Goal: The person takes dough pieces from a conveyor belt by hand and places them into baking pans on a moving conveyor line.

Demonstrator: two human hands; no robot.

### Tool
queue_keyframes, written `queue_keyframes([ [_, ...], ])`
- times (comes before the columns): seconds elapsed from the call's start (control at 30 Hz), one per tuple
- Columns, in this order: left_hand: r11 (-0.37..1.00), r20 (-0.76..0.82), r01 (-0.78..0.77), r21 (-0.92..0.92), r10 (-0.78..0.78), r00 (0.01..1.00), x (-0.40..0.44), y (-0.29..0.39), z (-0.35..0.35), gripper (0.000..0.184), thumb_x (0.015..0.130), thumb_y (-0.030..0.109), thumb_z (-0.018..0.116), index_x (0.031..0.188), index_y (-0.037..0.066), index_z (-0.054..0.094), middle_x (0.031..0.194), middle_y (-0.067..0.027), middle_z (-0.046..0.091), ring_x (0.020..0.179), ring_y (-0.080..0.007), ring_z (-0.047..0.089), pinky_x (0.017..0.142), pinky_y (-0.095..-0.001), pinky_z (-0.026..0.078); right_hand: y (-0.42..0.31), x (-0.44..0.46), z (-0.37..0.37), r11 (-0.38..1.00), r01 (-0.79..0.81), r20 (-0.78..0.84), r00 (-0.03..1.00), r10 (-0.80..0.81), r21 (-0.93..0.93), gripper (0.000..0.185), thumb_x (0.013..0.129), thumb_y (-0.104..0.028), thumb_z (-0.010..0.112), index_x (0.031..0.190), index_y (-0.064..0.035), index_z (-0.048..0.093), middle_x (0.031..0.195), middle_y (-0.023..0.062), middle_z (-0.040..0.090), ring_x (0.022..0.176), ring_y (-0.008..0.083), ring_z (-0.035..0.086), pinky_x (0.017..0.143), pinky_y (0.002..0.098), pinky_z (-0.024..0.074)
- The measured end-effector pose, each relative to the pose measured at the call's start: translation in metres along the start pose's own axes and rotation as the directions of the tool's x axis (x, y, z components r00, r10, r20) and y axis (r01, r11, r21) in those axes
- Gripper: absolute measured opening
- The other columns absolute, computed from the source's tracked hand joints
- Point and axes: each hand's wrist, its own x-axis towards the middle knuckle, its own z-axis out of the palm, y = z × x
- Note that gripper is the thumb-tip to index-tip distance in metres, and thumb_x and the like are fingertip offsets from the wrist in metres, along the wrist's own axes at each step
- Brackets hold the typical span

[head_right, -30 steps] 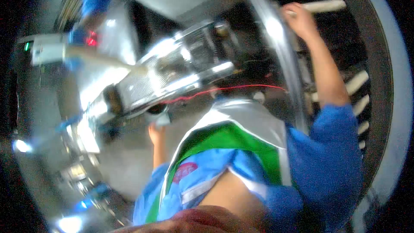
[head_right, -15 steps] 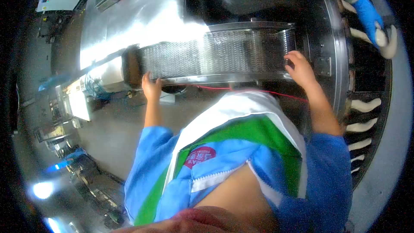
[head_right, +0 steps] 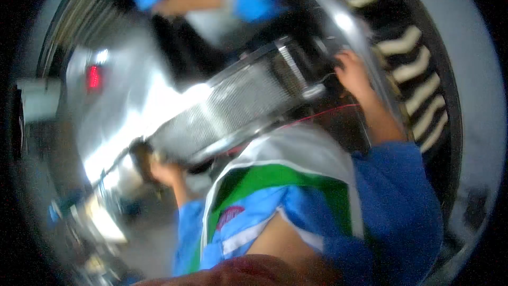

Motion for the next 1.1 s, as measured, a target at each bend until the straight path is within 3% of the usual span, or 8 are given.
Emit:
queue_keyframes([
  [0.03, 0.992, -0.089, 0.089, -0.086, -0.097, 0.991, 0.003, 0.003, -0.004, 0.052, 0.096, 0.043, 0.034, 0.132, 0.009, 0.048, 0.131, -0.018, 0.049, 0.117, -0.0305, 0.05, 0.096, -0.0434, 0.043, -0.002, 0.006, 0.003, 0.998, -0.052, -0.006, 0.999, 0.052, 0.044, 0.036, 0.075, -0.009, 0.068, 0.11, -0.0069, 0.06, 0.121, 0.015, 0.053, 0.113, 0.0343, 0.05, 0.096, 0.0398, 0.0417],
  [0.07, 0.901, -0.074, -0.264, 0.343, 0.306, 0.949, 0.043, -0.048, 0.01, 0.057, 0.096, 0.049, 0.028, 0.135, 0.012, 0.046, 0.135, -0.0172, 0.045, 0.121, -0.0325, 0.047, 0.101, -0.0451, 0.039, 0.0, 0.013, 0.004, 0.991, -0.087, -0.008, 0.996, 0.088, 0.099, 0.036, 0.075, -0.009, 0.068, 0.11, -0.0069, 0.06, 0.121, 0.0152, 0.053, 0.113, 0.0346, 0.05, 0.096, 0.0401, 0.042],
  [0.13, 0.721, -0.015, -0.393, 0.571, 0.487, 0.873, 0.053, -0.066, 0.017, 0.041, 0.08, 0.022, 0.061, 0.118, 0.007, 0.057, 0.128, -0.0162, 0.051, 0.12, -0.0376, 0.044, 0.098, -0.0435, 0.04, 0.02, 0.004, -0.008, 0.99, -0.124, -0.033, 0.991, 0.127, 0.072, 0.036, 0.075, -0.009, 0.068, 0.11, -0.0069, 0.059, 0.121, 0.0152, 0.052, 0.112, 0.0347, 0.05, 0.095, 0.0401, 0.0423],
  [0.4, 0.488, 0.307, -0.572, 0.66, 0.519, 0.798, 0.101, -0.055, 0.07, 0.034, 0.078, 0.021, 0.06, 0.109, 0.009, 0.06, 0.111, -0.0138, 0.059, 0.106, -0.0344, 0.055, 0.09, -0.0424, 0.045, 0.054, -0.021, 0.019, 0.981, -0.081, -0.001, 0.997, 0.082, 0.179, 0.032, 0.076, -0.008, 0.066, 0.107, -0.0066, 0.058, 0.117, 0.0151, 0.052, 0.11, 0.0345, 0.051, 0.094, 0.0395, 0.0426],
  [0.47, 0.771, 0.223, -0.41, 0.487, 0.344, 0.912, 0.077, -0.014, 0.051, 0.052, 0.071, 0.026, 0.071, 0.117, 0.007, 0.056, 0.111, -0.0134, 0.064, 0.098, -0.0315, 0.062, 0.083, -0.0409, 0.049, 0.053, -0.029, 0.043, 0.972, -0.012, -0.058, 0.998, 0.026, 0.235, 0.032, 0.075, -0.008, 0.067, 0.106, -0.0068, 0.059, 0.114, 0.0145, 0.053, 0.109, 0.0338, 0.052, 0.095, 0.0388, 0.0422],
  [0.67, 0.888, -0.054, -0.385, -0.252, 0.384, 0.922, -0.004, 0.109, -0.098, 0.065, 0.07, 0.02, 0.067, 0.127, -0.003, 0.044, 0.111, -0.0196, 0.059, 0.101, -0.0289, 0.058, 0.081, -0.0382, 0.053, -0.016, 0.017, 0.026, 0.746, -0.099, 0.412, 0.877, -0.247, 0.659, 0.057, 0.074, -0.019, 0.075, 0.124, -0.0067, 0.051, 0.123, 0.0164, 0.047, 0.112, 0.03, 0.051, 0.097, 0.0386, 0.044],
  [0.87, 0.159, -0.09, -0.208, -0.965, 0.545, 0.834, -0.078, 0.184, -0.125, 0.064, 0.076, 0.018, 0.065, 0.133, 0.0, 0.04, 0.119, -0.0235, 0.055, 0.111, -0.0318, 0.056, 0.093, -0.0419, 0.05, -0.111, 0.05, 0.037, 0.564, 0.18, 0.224, 0.789, -0.573, 0.806, 0.095, 0.064, -0.016, 0.082, 0.142, -0.0095, 0.03, 0.143, 0.0193, 0.032, 0.133, 0.0316, 0.031, 0.11, 0.0425, 0.0289],
  [1.1, 0.017, 0.121, 0.208, -0.978, 0.857, 0.501, -0.162, 0.273, -0.014, 0.064, 0.077, 0.009, 0.064, 0.134, 0.003, 0.036, 0.123, -0.0195, 0.052, 0.116, -0.033, 0.052, 0.098, -0.0502, 0.044, -0.007, 0.084, -0.009, 0.871, 0.321, 0.014, 0.936, -0.351, 0.373, 0.031, 0.068, -0.009, 0.07, 0.097, -0.0163, 0.061, 0.091, 0.0066, 0.062, 0.089, 0.0288, 0.061, 0.073, 0.0432, 0.0488],
])
